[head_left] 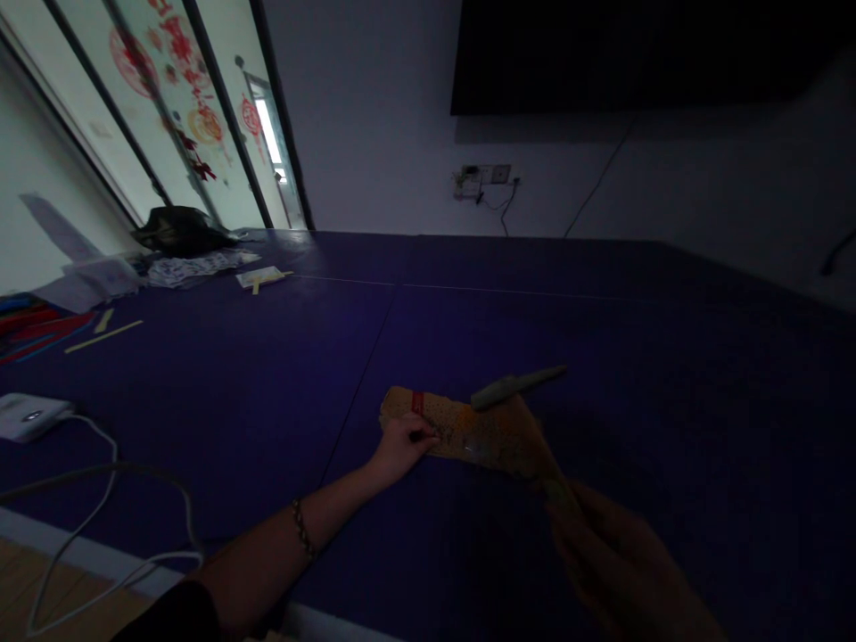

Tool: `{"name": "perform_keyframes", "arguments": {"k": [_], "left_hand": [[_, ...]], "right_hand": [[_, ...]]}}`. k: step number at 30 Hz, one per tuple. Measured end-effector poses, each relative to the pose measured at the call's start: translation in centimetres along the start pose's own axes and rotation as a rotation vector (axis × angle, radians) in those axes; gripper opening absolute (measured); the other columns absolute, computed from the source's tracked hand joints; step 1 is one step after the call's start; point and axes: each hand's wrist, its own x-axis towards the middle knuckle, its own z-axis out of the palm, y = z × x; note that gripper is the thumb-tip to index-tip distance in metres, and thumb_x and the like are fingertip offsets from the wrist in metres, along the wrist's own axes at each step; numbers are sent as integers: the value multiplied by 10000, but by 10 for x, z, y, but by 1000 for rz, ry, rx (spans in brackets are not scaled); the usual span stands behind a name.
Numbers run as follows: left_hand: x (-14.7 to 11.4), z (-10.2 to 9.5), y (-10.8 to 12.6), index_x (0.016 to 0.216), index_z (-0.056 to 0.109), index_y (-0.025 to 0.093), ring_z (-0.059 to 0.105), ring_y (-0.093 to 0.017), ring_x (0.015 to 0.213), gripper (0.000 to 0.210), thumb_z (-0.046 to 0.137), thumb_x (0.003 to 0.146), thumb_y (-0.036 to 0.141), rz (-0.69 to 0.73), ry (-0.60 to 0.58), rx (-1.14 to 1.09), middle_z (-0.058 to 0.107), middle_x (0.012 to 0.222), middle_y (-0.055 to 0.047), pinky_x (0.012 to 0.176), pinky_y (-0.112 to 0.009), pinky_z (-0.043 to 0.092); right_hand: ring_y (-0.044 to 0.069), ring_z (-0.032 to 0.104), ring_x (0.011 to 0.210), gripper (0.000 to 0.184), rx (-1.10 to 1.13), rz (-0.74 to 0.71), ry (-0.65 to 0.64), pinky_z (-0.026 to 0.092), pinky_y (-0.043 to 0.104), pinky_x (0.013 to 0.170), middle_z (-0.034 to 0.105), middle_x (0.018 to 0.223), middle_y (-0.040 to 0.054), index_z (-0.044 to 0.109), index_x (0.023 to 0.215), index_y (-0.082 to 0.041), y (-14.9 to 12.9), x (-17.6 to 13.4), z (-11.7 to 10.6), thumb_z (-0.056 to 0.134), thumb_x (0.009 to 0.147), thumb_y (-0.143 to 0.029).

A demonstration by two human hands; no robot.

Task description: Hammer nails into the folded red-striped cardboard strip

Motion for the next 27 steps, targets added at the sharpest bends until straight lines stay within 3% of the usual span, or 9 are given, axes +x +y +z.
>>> {"name": "perform_keyframes", "arguments": {"k": [4, 8, 14, 20, 27], "left_hand": [[1, 0, 0, 607, 647, 136, 579, -148, 666, 57, 660, 658, 158, -35, 4, 17, 622, 646, -26, 630, -238, 447], [1, 2, 2, 610, 665, 139, 580, -150, 656, 46, 669, 649, 162, -58, 19, 48, 628, 640, -22, 612, -235, 436], [2, 3, 3, 559, 646, 134, 561, -138, 627, 76, 676, 628, 122, -40, 16, 50, 601, 604, -7, 580, -221, 414], [4, 5, 0, 521, 627, 129, 548, -127, 602, 111, 687, 610, 103, -19, 12, 37, 581, 570, 0, 557, -210, 403], [2, 4, 3, 522, 638, 140, 566, -133, 599, 124, 671, 641, 148, -34, 9, 40, 600, 572, -4, 564, -217, 433]], "right_hand": [[62, 330, 382, 285, -134, -46, -107, 263, 163, 342, 357, 474, -87, 565, 830, -171, 2, -14, 39, 557, 674, -410], [86, 388, 388, 280, -329, -201, -99, 279, 177, 329, 452, 480, -46, 592, 869, -144, 10, -9, 56, 461, 749, -361], [168, 592, 565, 329, -524, -382, -29, 437, 220, 491, 653, 647, 78, 627, 963, -133, 19, -6, 54, 462, 766, -338], [153, 504, 352, 446, -685, -366, -66, 345, 226, 336, 583, 450, 29, 608, 1053, -104, 34, 1, 51, 375, 798, -387], [174, 587, 442, 451, -720, -400, -41, 432, 232, 428, 685, 620, 88, 607, 1061, -90, 36, 4, 52, 381, 801, -381]]}}
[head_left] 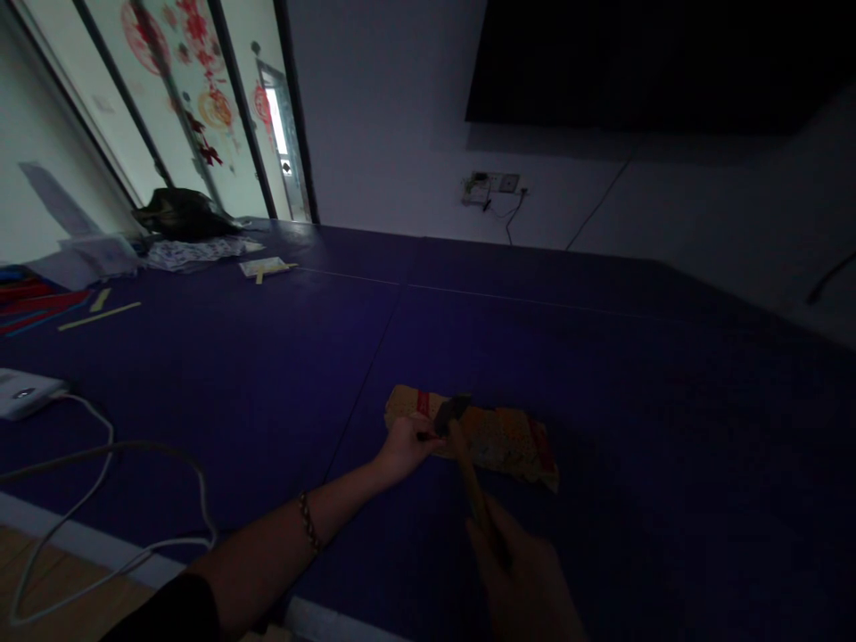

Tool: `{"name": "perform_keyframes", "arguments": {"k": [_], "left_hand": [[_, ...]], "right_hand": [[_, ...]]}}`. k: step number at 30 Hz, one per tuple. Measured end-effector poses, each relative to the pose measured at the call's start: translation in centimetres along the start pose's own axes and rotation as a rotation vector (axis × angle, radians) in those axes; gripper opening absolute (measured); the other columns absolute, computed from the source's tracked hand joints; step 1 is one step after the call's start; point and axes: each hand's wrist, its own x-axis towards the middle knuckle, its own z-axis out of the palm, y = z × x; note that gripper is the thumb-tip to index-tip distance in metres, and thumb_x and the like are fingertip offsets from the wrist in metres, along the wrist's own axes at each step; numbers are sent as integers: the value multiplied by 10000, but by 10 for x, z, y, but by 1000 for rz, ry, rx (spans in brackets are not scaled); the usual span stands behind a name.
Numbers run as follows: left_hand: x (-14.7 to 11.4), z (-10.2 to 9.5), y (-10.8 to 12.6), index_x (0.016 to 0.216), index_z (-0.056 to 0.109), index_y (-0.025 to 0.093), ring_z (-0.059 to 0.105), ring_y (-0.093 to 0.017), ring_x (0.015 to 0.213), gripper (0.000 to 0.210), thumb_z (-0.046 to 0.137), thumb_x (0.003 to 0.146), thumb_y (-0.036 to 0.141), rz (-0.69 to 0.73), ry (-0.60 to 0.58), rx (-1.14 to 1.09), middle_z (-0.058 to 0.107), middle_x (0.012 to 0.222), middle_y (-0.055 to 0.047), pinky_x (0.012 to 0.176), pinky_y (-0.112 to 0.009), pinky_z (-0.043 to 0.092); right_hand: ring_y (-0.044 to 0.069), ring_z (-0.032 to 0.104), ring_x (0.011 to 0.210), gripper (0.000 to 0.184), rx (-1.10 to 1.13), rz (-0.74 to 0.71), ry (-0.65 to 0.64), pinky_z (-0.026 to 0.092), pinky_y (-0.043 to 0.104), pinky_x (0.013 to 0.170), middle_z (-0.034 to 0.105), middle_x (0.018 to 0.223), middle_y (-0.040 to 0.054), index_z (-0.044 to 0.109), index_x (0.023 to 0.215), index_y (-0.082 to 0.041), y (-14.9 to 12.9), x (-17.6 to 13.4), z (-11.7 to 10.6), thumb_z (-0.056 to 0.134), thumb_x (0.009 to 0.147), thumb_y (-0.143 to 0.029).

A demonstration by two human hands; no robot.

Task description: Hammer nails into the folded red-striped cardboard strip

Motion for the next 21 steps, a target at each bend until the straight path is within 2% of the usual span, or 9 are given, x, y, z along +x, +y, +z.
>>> {"name": "perform_keyframes", "arguments": {"k": [6, 11, 17, 21], "left_hand": [[-1, 1, -4, 575, 662, 152, 588, -152, 659, 59, 681, 628, 133, 43, 31, -25, 639, 642, -27, 625, -239, 466], [0, 1, -4, 554, 653, 141, 586, -151, 642, 78, 674, 628, 124, 26, 5, -5, 635, 635, -29, 607, -239, 459], [-1, 0, -4, 568, 646, 136, 582, -148, 649, 70, 662, 634, 122, 38, 12, -16, 623, 633, -27, 609, -233, 453], [-1, 0, -5, 518, 616, 132, 565, -139, 619, 129, 654, 641, 132, 44, -4, 21, 593, 594, -12, 571, -221, 434]], "right_hand": [[158, 521, 344, 496, -14, -15, 40, 384, 231, 359, 629, 483, 52, 594, 1092, -81, -1, -4, -4, 376, 805, -422], [171, 569, 406, 434, -26, 0, 54, 415, 234, 395, 676, 584, 84, 637, 1019, -101, 1, -2, -1, 415, 785, -392], [160, 549, 366, 475, -11, -51, 34, 414, 232, 384, 656, 530, 65, 593, 1093, -81, -3, -3, -5, 367, 817, -395], [178, 590, 421, 444, -45, -35, 2, 443, 238, 414, 685, 594, 94, 609, 1062, -66, -1, -2, 0, 378, 811, -352]]}}
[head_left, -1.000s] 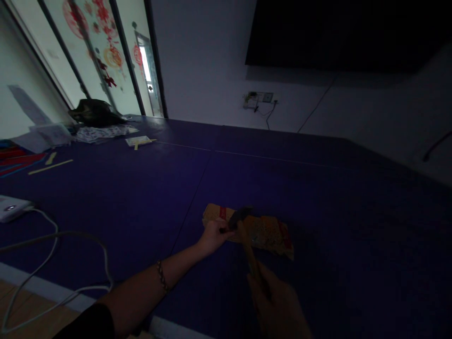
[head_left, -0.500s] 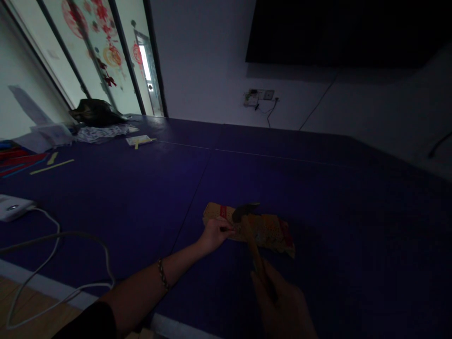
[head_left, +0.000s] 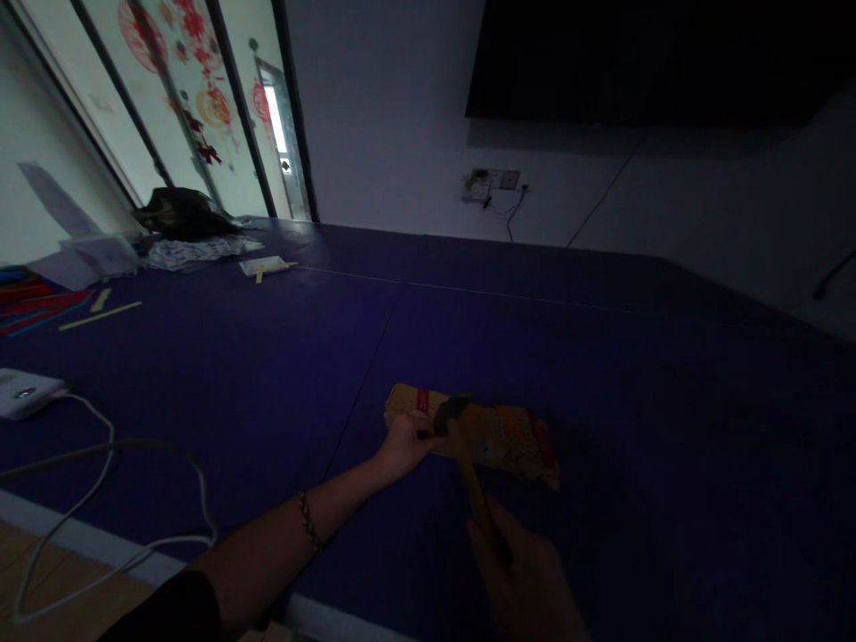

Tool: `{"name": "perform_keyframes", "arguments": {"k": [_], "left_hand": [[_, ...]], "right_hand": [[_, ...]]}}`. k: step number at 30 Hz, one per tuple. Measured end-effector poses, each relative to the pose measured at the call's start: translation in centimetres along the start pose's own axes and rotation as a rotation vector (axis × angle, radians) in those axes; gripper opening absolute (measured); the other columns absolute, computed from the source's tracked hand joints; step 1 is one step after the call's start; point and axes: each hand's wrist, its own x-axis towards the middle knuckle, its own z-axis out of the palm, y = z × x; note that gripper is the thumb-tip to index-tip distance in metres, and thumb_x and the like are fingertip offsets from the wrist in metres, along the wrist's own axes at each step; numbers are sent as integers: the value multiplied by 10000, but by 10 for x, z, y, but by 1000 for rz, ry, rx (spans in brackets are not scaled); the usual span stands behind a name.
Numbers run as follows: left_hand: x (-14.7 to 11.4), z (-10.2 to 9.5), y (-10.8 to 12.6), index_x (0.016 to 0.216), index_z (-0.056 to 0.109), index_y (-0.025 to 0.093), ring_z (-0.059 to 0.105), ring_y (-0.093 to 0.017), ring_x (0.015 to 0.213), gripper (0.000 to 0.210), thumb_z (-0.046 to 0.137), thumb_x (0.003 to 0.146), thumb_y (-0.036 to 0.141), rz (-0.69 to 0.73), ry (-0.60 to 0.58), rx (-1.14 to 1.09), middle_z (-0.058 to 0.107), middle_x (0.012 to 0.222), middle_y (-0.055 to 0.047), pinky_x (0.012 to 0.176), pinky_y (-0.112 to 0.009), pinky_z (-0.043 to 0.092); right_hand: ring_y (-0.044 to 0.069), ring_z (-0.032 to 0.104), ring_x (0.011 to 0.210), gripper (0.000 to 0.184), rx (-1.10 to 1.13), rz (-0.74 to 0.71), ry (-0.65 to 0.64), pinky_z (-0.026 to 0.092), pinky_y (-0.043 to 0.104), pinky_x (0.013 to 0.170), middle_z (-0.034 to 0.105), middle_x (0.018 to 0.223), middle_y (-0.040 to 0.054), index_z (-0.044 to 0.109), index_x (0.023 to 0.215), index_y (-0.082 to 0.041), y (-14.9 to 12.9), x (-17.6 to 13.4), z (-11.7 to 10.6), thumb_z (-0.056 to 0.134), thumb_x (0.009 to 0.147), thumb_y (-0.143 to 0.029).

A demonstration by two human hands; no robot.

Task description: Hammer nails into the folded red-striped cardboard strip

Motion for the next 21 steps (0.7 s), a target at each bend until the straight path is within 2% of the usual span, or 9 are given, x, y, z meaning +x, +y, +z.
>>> {"name": "perform_keyframes", "arguments": {"k": [6, 11, 15, 21], "left_hand": [[0, 1, 1, 539, 628, 151, 562, -134, 621, 105, 656, 634, 113, -3, 0, -1, 613, 611, -2, 586, -225, 442], [-1, 0, 0, 516, 617, 139, 564, -139, 621, 133, 638, 644, 109, 1, -13, -1, 603, 601, -10, 576, -227, 441], [0, 1, -1, 524, 622, 143, 572, -144, 647, 120, 645, 636, 109, -4, -6, -8, 615, 629, -14, 592, -228, 448], [0, 2, -2, 553, 642, 153, 566, -142, 650, 94, 662, 626, 97, 9, 5, -9, 608, 616, -7, 625, -239, 457]], "right_hand": [[217, 638, 476, 464, 41, -8, 63, 477, 258, 442, 699, 622, 122, 600, 1087, -58, -1, -3, 0, 413, 797, -370], [214, 652, 517, 432, 76, -7, 36, 481, 245, 469, 705, 639, 112, 607, 1080, -77, -2, -2, 2, 394, 807, -335], [197, 637, 471, 449, 38, 8, 29, 468, 232, 450, 707, 637, 106, 620, 1063, -89, 3, -1, 3, 416, 797, -388], [200, 657, 511, 487, 23, -21, 24, 470, 226, 445, 718, 706, 119, 567, 1137, -86, 4, -4, 2, 356, 828, -398]]}}
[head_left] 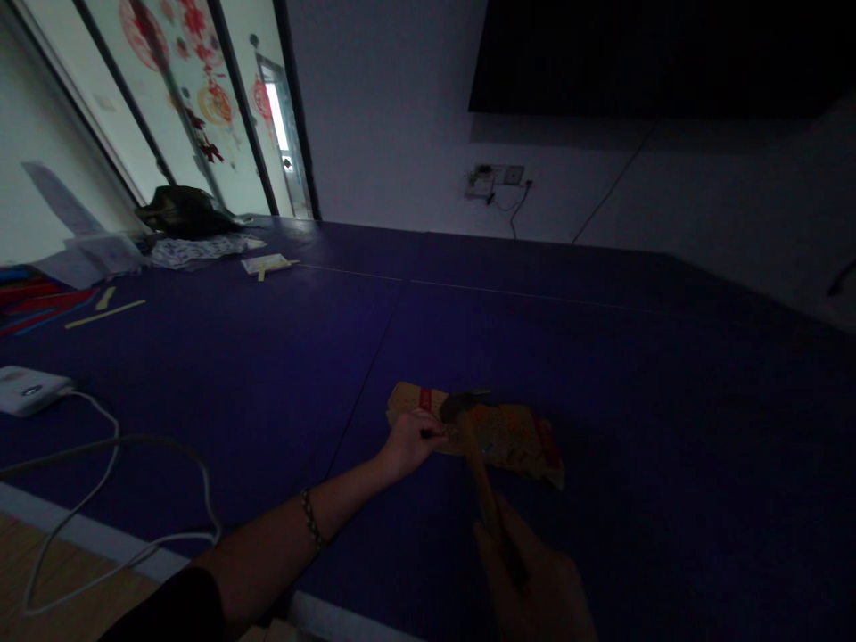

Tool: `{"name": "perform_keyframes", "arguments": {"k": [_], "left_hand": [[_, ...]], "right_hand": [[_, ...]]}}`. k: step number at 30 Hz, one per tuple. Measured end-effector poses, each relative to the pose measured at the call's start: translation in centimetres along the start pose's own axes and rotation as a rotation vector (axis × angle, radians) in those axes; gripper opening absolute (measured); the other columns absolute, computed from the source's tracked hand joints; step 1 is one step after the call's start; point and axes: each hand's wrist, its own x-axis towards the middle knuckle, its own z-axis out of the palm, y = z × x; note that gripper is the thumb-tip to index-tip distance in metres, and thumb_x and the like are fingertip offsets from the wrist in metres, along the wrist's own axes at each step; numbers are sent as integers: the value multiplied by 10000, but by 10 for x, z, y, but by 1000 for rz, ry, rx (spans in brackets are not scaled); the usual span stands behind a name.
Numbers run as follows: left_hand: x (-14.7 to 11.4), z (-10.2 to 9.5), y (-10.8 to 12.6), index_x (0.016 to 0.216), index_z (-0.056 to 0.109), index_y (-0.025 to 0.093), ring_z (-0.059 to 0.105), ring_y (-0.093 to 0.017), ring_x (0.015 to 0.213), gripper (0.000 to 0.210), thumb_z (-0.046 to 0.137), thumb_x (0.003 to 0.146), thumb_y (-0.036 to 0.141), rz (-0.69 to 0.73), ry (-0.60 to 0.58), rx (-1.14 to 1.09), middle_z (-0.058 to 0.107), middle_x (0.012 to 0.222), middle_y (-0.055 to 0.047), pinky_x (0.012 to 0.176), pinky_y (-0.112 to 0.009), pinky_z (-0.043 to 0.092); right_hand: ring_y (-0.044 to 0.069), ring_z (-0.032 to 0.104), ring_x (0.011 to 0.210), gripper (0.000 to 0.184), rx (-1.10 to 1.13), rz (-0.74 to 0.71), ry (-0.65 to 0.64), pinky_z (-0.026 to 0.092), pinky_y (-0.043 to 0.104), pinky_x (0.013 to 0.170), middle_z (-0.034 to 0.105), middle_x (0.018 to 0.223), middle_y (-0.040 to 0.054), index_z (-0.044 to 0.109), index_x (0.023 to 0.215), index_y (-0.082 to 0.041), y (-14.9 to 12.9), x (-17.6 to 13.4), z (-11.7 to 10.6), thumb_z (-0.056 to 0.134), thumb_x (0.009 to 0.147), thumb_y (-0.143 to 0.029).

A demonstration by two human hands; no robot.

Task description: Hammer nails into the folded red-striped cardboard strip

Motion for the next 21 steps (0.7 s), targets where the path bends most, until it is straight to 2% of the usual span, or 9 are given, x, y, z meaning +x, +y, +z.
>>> {"name": "perform_keyframes", "arguments": {"k": [5, 12, 17, 21], "left_hand": [[-1, 0, 0, 489, 607, 136, 560, -135, 640, 158, 649, 640, 114, 7, -23, 4, 592, 618, -12, 594, -226, 457], [-1, 1, -1, 574, 662, 156, 577, -149, 667, 75, 662, 630, 107, 14, 4, -23, 631, 674, -27, 623, -247, 469], [0, 1, -2, 536, 641, 135, 570, -147, 662, 104, 650, 628, 89, 16, -20, -16, 601, 633, -20, 605, -234, 452], [1, 1, -2, 548, 635, 142, 570, -147, 669, 96, 649, 632, 98, 2, -23, 25, 612, 650, -18, 621, -236, 451]], "right_hand": [[220, 658, 513, 438, -49, -8, 1, 477, 245, 473, 718, 695, 122, 615, 1063, -89, 3, 1, 5, 390, 813, -370], [201, 645, 478, 506, 10, 10, 16, 480, 233, 435, 708, 653, 110, 580, 1118, -80, 2, -2, 0, 367, 823, -432], [237, 660, 550, 474, 67, 37, 8, 490, 259, 482, 707, 696, 141, 616, 1060, -65, 6, 0, 11, 412, 788, -396], [224, 622, 452, 488, 136, 55, 62, 469, 278, 448, 674, 568, 98, 605, 1086, -82, 6, -6, 9, 402, 790, -413]]}}
